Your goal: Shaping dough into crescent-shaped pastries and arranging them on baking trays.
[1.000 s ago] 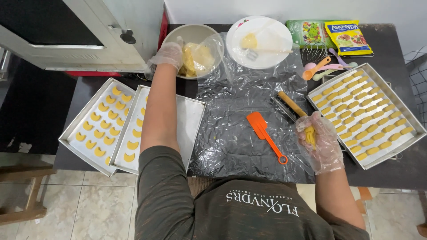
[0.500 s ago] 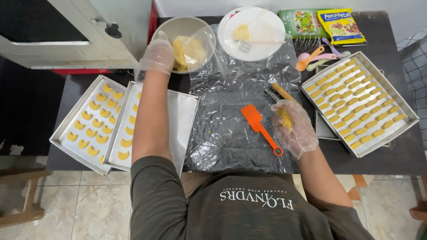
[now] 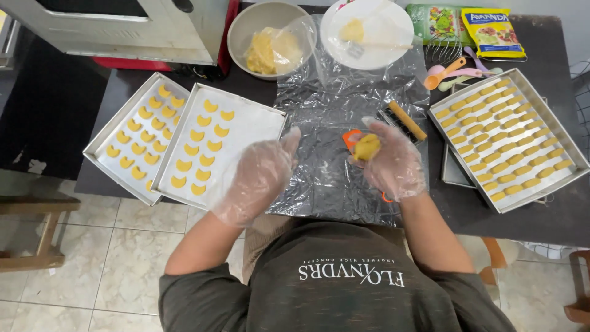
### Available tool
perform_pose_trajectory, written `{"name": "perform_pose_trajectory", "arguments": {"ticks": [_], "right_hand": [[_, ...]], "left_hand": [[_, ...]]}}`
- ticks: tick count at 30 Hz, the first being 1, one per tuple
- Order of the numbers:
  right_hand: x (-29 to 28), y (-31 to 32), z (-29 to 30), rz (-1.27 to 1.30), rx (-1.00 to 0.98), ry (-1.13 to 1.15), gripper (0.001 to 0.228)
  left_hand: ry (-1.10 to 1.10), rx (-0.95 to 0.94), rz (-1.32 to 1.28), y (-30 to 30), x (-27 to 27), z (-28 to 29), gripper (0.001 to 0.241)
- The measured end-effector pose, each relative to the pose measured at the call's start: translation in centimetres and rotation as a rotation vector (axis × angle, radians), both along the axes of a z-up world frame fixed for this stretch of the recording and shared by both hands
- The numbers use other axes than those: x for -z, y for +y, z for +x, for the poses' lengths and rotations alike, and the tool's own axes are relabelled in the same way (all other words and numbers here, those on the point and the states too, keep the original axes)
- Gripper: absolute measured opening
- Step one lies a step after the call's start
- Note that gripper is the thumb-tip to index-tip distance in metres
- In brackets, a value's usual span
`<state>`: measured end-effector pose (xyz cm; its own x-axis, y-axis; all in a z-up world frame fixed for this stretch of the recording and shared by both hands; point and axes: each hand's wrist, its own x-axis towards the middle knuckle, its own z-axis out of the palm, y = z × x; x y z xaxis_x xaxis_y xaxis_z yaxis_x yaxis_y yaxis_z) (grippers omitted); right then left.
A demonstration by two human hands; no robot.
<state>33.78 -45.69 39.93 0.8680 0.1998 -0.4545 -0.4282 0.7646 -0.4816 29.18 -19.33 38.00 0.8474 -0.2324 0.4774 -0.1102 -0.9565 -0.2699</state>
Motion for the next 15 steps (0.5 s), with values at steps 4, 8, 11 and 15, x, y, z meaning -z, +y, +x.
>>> {"name": "perform_pose_trajectory", "arguments": {"ticks": [4, 8, 11, 15], "right_hand": [[1.7, -1.3, -0.2, -0.203, -0.121, -0.114, 0.034], [4.1, -2.2, 0.4, -0.269, -0.143, -0.202, 0.036], [3.2, -1.4, 0.5, -0.378, -0.170, -0.271, 0.040], [-1.7, 0.2, -0.2, -0.136, -0.320, -0.395, 0.029]], "left_hand": [[-0.105, -0.009, -0.117, 2.8, 6.5, 0.4, 0.041], [-0.051, -0.010, -0.276, 5.2, 4.3, 6.8, 0.036], [-0.081, -0.113, -0.267, 7.0, 4.6, 14.9, 0.029], [-0.207, -0.018, -0.276, 12.4, 11.9, 26.6, 0.044]]}}
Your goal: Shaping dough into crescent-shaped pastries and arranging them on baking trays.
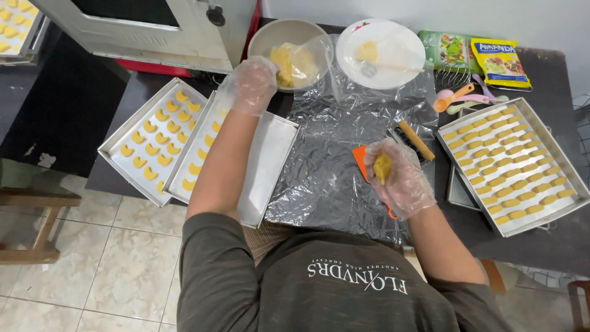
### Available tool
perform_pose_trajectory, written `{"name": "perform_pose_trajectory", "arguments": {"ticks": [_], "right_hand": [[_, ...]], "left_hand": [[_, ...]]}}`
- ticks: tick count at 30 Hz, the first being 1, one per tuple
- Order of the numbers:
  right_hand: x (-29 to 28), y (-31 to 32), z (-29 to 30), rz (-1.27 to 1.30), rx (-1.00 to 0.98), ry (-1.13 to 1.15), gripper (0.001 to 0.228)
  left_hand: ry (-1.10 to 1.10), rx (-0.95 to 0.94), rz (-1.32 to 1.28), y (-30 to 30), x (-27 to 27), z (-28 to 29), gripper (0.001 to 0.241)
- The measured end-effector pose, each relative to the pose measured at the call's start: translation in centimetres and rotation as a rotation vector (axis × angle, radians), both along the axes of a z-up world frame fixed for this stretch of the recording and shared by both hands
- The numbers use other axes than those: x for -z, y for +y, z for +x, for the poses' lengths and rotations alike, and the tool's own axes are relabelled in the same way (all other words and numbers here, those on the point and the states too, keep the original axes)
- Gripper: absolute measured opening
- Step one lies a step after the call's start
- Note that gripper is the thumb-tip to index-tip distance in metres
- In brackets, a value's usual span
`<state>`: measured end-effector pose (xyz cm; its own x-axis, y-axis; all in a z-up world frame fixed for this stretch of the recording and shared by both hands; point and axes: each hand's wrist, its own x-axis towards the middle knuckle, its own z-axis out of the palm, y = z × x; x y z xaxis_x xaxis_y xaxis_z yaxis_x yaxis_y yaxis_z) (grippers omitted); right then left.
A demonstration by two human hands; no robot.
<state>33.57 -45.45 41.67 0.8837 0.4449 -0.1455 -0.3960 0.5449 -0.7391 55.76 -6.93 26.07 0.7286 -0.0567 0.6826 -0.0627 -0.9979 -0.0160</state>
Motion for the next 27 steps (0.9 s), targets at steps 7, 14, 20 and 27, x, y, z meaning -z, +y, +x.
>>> {"name": "perform_pose_trajectory", "arguments": {"ticks": [7, 14, 20, 27], "right_hand": [[-0.3, 1.4, 3.2, -0.196, -0.045, -0.187, 0.027], [2.0, 2.9, 7.0, -0.191, -0.129, -0.107, 0.026], [3.8, 3.8, 9.5, 0.105, -0.335, -0.262, 0.018], [1.8, 6.5, 8.6, -0.437, -0.064, -0.078, 0.016]], "left_hand": [[0.454, -0.190, 0.417, -0.7, -4.2, 2.4, 0.022], [0.753, -0.251, 0.043, 0.5, -2.7, 4.8, 0.027], [1.021, -0.182, 0.096, 0.3, -4.5, 4.2, 0.079], [0.682, -0.227, -0.277, -1.8, -8.1, 1.0, 0.029]]}}
